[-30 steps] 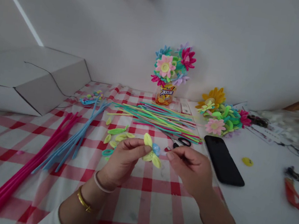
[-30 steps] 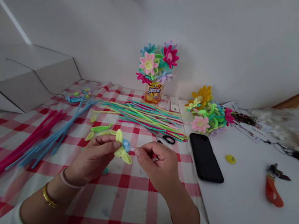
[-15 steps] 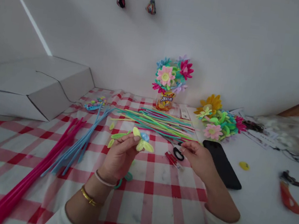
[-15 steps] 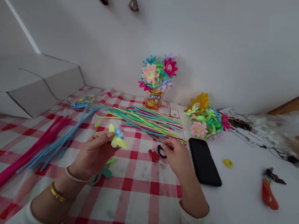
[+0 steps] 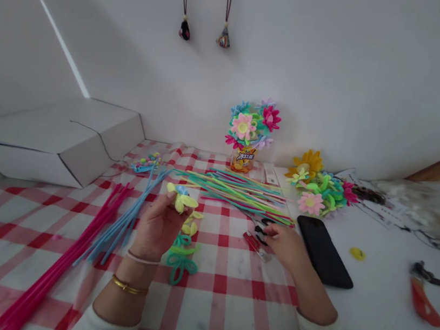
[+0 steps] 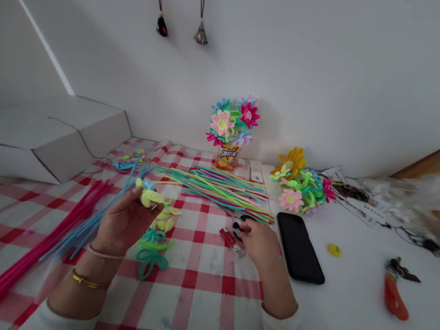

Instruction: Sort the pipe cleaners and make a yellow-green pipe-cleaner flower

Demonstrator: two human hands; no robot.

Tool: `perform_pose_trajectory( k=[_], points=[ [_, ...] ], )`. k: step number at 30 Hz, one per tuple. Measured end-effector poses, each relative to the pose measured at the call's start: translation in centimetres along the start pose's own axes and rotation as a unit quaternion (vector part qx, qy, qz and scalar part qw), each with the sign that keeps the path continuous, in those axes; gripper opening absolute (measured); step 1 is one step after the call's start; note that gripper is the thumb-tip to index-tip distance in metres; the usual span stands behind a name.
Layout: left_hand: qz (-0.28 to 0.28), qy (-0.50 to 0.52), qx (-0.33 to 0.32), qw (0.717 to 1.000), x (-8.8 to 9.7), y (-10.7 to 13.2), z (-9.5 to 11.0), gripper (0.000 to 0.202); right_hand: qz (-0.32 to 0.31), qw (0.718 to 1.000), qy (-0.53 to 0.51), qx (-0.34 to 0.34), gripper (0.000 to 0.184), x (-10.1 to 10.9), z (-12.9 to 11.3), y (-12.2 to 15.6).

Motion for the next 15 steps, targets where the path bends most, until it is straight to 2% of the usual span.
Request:
perform_pose_trajectory(
  k=[3, 5, 7, 9, 11, 13, 15],
  points=[
    [0.0, 0.019, 0.001, 1.0, 0.5, -0.4, 0.8, 0.002, 0.048, 0.997, 0.05, 0.013, 0.019, 1.6, -1.3, 0.0],
    [-0.001, 0.032, -0.005, 0.999, 0.7, -0.5, 1.2, 0.001, 0.079, 0.995, 0.039, 0.04, 0.022, 2.5, -3.1, -0.2],
    [-0.003, 0.039, -0.014, 0.999, 0.7, -0.4, 1.5, 0.002, 0.059, 0.995, -0.004, 0.078, 0.023, 2.6, -5.4, -0.4],
    [-0.002, 0.041, -0.018, 0.999, 0.7, -0.3, 1.6, 0.002, -0.031, 0.991, -0.045, 0.119, 0.023, 1.5, -8.0, -0.8],
    [0.001, 0.041, -0.013, 0.999, 0.5, -0.2, 1.4, 0.002, -0.1, 0.972, -0.1, 0.187, 0.019, -0.5, -10.3, -1.3],
    [0.002, 0.039, -0.003, 0.999, 0.5, -0.2, 1.2, 0.003, -0.137, 0.951, -0.089, 0.264, 0.023, -2.9, -12.2, -1.9],
    [0.001, 0.041, 0.003, 0.999, 0.5, -0.3, 1.2, 0.003, -0.159, 0.927, -0.031, 0.338, 0.029, -5.1, -13.5, -2.4]
  ],
)
Point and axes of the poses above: each hand's wrist, its own y-axis away from the middle knuckle, its own x-axis out of the back of the hand, z = x × y, the point moved 1 cm from there along -y, towards the middle knuckle, and after that the axes turned 9 degrees about z, right-handed, at the moved point
